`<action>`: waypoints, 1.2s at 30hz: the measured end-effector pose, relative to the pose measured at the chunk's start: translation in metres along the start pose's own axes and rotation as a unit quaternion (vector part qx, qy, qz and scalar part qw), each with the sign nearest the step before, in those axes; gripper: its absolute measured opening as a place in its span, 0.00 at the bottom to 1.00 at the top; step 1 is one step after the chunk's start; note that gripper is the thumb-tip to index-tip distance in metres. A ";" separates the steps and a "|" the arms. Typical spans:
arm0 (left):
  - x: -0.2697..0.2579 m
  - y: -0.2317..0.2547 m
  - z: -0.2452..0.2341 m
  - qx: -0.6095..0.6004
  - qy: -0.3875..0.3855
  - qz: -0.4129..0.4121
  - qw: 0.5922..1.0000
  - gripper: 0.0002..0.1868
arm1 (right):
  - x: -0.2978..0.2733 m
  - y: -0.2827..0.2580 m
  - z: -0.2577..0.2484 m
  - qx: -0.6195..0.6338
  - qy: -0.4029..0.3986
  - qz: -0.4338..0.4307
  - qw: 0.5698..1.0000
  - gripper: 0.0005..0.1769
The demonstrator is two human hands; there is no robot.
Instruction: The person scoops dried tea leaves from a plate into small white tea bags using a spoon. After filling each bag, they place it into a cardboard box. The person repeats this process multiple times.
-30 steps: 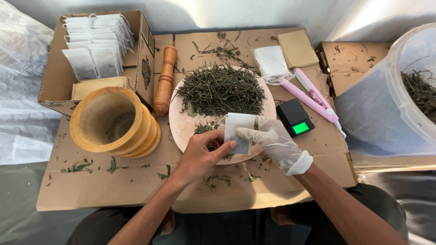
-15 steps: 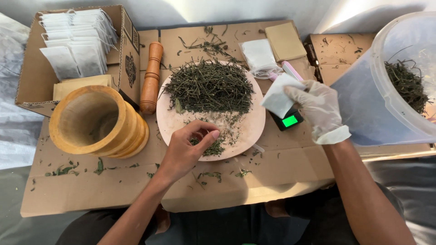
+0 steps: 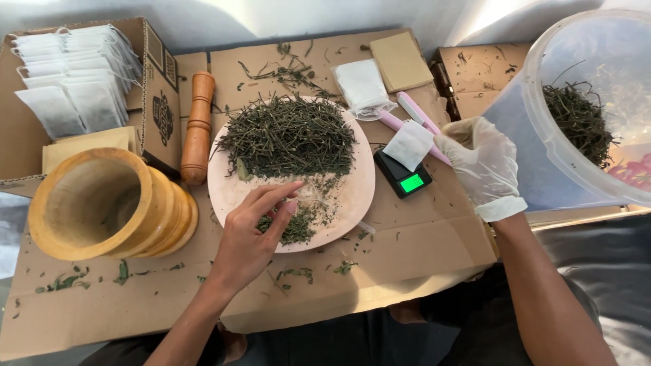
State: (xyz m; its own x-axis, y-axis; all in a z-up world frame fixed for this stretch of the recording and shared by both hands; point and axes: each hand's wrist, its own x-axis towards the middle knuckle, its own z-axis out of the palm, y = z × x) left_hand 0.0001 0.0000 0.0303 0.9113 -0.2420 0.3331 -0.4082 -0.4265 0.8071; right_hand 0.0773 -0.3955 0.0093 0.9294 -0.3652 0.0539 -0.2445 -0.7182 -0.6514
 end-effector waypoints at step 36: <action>-0.001 0.004 0.004 0.002 0.005 -0.037 0.999 0.16 | -0.025 -0.040 -0.018 0.045 -0.137 0.164 0.976 0.25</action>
State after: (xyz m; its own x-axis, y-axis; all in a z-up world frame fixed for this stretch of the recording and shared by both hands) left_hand -0.0028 -0.0042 0.0310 0.9395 -0.2015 0.2768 -0.3397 -0.4471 0.8274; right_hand 0.0594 -0.3681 0.0479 0.8471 -0.3860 -0.3653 -0.5277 -0.5300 -0.6637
